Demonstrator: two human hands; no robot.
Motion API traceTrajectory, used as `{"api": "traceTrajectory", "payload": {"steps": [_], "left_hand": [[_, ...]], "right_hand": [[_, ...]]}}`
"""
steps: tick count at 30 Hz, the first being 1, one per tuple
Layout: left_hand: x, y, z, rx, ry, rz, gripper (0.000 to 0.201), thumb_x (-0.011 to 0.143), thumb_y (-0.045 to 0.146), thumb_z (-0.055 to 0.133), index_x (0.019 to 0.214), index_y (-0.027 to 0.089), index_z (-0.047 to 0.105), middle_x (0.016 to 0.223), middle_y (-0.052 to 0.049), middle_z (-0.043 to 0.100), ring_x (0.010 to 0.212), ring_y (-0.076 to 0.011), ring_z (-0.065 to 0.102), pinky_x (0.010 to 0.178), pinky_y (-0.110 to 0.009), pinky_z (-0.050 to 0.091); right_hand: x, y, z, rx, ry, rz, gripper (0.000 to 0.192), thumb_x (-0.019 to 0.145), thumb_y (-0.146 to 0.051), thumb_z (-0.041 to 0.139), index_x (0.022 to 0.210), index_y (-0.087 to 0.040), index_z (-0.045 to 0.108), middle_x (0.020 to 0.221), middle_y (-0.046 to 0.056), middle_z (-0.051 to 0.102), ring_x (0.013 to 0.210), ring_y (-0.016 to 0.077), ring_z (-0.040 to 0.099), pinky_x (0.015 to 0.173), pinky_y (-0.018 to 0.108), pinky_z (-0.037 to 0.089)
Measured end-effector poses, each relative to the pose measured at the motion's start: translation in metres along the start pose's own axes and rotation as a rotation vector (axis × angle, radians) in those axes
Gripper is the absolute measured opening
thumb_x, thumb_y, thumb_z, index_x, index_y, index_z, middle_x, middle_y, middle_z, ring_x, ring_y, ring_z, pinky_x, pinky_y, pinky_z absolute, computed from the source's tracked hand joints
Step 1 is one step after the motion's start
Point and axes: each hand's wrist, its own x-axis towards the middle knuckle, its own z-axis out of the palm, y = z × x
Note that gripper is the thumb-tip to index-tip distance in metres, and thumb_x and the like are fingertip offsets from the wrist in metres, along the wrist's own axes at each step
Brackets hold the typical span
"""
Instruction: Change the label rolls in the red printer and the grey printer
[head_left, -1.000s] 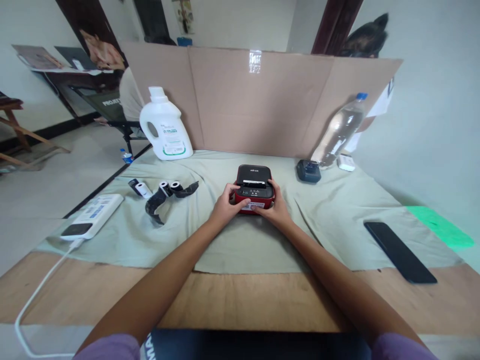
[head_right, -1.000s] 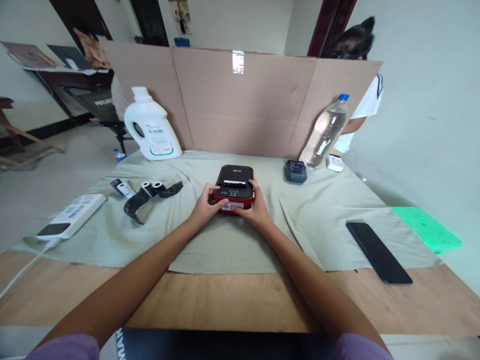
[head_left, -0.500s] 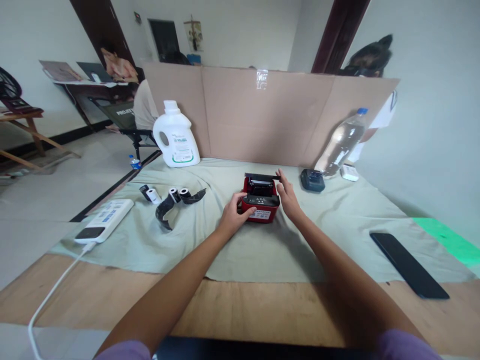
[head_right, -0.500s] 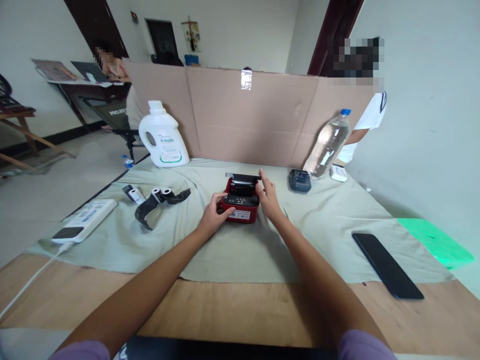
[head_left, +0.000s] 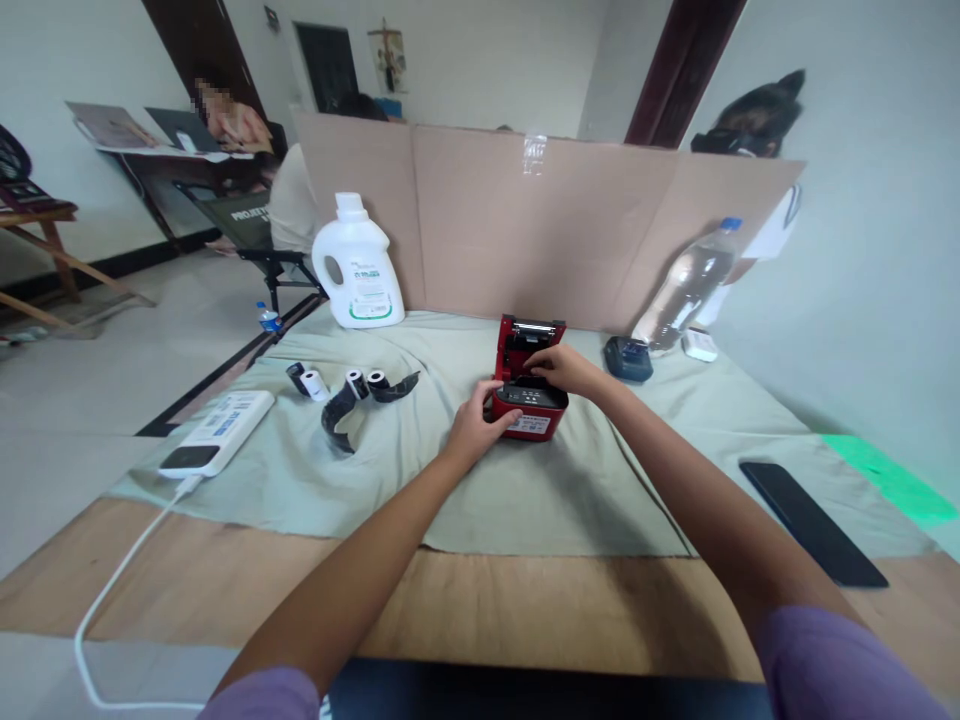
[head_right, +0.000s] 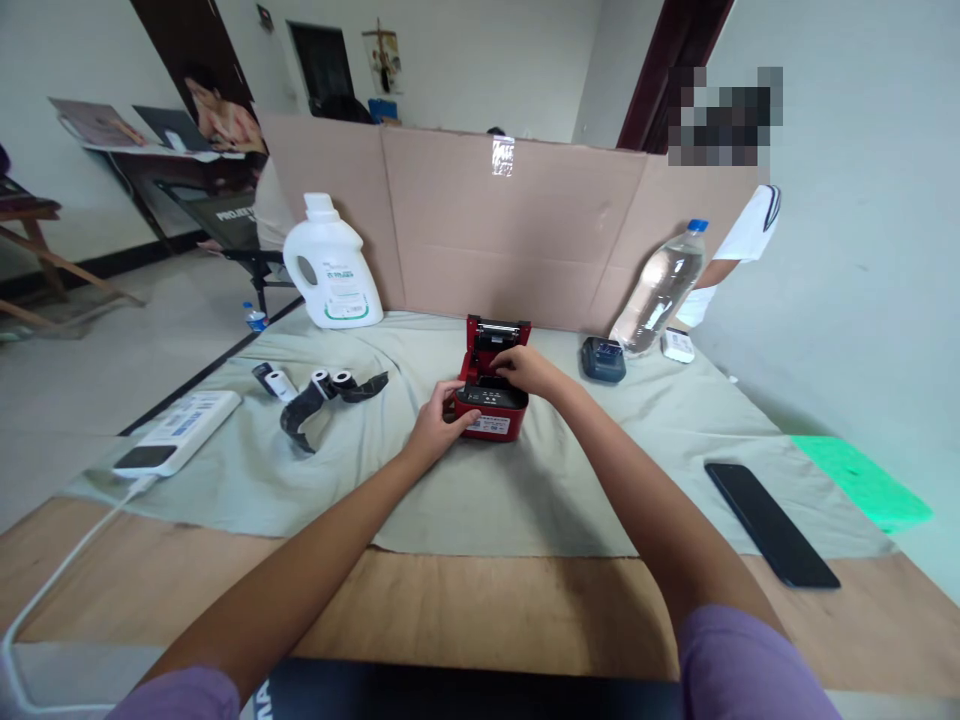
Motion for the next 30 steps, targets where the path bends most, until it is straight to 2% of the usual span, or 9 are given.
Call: {"api": "traceTrajectory", "payload": {"steps": [2, 5, 11, 14, 17, 21, 24, 27, 30], "left_hand": [[0.0, 0.0, 0.0, 0.009, -0.009, 0.011, 0.055, 0.08, 0.044, 0.079, 0.126, 0.026, 0.056, 0.118, -0.007, 0.071, 0.108, -0.0254, 0.07, 0.093, -0.039, 0.058], [0.0, 0.002, -0.002, 0.024, -0.017, 0.031, 0.054, 0.081, 0.047, 0.078, 0.126, 0.026, 0.056, 0.119, -0.007, 0.07, 0.109, -0.0255, 0.069, 0.095, -0.04, 0.057], [0.0, 0.009, -0.004, 0.055, -0.016, 0.066, 0.052, 0.082, 0.046, 0.077, 0.125, 0.026, 0.057, 0.124, -0.007, 0.069, 0.112, -0.0258, 0.067, 0.099, -0.041, 0.054], [-0.001, 0.011, -0.005, 0.07, -0.032, 0.054, 0.053, 0.082, 0.046, 0.077, 0.126, 0.026, 0.057, 0.121, -0.007, 0.07, 0.109, -0.0259, 0.068, 0.097, -0.041, 0.054], [-0.001, 0.014, -0.007, 0.074, -0.032, 0.04, 0.054, 0.08, 0.047, 0.078, 0.126, 0.027, 0.057, 0.12, -0.006, 0.07, 0.109, -0.0265, 0.068, 0.095, -0.041, 0.055], [-0.001, 0.016, -0.008, 0.063, -0.045, 0.042, 0.056, 0.079, 0.049, 0.078, 0.127, 0.029, 0.058, 0.123, -0.006, 0.07, 0.112, -0.0281, 0.067, 0.097, -0.042, 0.054], [-0.001, 0.014, -0.007, 0.036, -0.035, 0.043, 0.059, 0.079, 0.048, 0.078, 0.13, 0.026, 0.057, 0.124, -0.008, 0.069, 0.117, -0.0303, 0.064, 0.103, -0.045, 0.05], [0.0, 0.008, -0.004, 0.014, 0.0, 0.101, 0.055, 0.082, 0.038, 0.076, 0.131, 0.021, 0.056, 0.13, -0.012, 0.065, 0.125, -0.0323, 0.06, 0.109, -0.046, 0.046], [0.002, 0.005, -0.002, -0.016, -0.033, 0.179, 0.047, 0.085, 0.028, 0.072, 0.129, 0.021, 0.056, 0.129, -0.013, 0.064, 0.121, -0.0298, 0.062, 0.109, -0.045, 0.046]], "right_hand": [[0.014, 0.002, -0.003, -0.012, -0.2, -0.057, 0.029, 0.08, -0.01, 0.063, 0.101, -0.022, 0.08, 0.103, 0.005, 0.08, 0.093, 0.0211, 0.073, 0.083, 0.028, 0.053], [0.031, -0.002, -0.002, -0.086, -0.375, -0.055, 0.029, 0.073, -0.007, 0.067, 0.091, -0.023, 0.082, 0.094, 0.005, 0.08, 0.086, 0.0232, 0.074, 0.077, 0.029, 0.053], [0.049, -0.02, 0.006, -0.256, -0.465, 0.079, 0.039, 0.059, 0.004, 0.066, 0.082, -0.024, 0.08, 0.074, 0.004, 0.075, 0.073, 0.0247, 0.07, 0.072, 0.034, 0.051], [0.042, -0.02, -0.002, -0.243, -0.427, 0.036, 0.033, 0.061, 0.002, 0.065, 0.081, -0.021, 0.077, 0.074, 0.005, 0.073, 0.071, 0.0226, 0.067, 0.069, 0.032, 0.049], [0.022, -0.02, -0.02, -0.077, -0.261, -0.037, 0.028, 0.069, -0.005, 0.063, 0.092, -0.019, 0.074, 0.078, 0.006, 0.072, 0.067, 0.0196, 0.064, 0.064, 0.032, 0.047], [0.003, -0.049, -0.03, 0.259, -0.05, -0.107, 0.031, 0.079, -0.02, 0.059, 0.11, -0.021, 0.063, 0.089, 0.006, 0.072, 0.074, 0.0212, 0.067, 0.066, 0.033, 0.051], [0.015, -0.098, -0.007, 0.41, -0.019, -0.301, 0.029, 0.079, -0.016, 0.056, 0.107, -0.021, 0.061, 0.096, 0.005, 0.071, 0.083, 0.0202, 0.068, 0.071, 0.03, 0.051], [0.043, -0.149, 0.039, 0.172, -0.164, -0.431, 0.026, 0.075, -0.006, 0.057, 0.096, -0.02, 0.065, 0.093, 0.002, 0.071, 0.084, 0.0175, 0.065, 0.075, 0.026, 0.047], [0.07, -0.18, 0.091, 0.041, -0.242, -0.431, 0.024, 0.079, -0.01, 0.063, 0.1, -0.02, 0.067, 0.097, 0.003, 0.073, 0.088, 0.0188, 0.066, 0.075, 0.025, 0.044]]}}
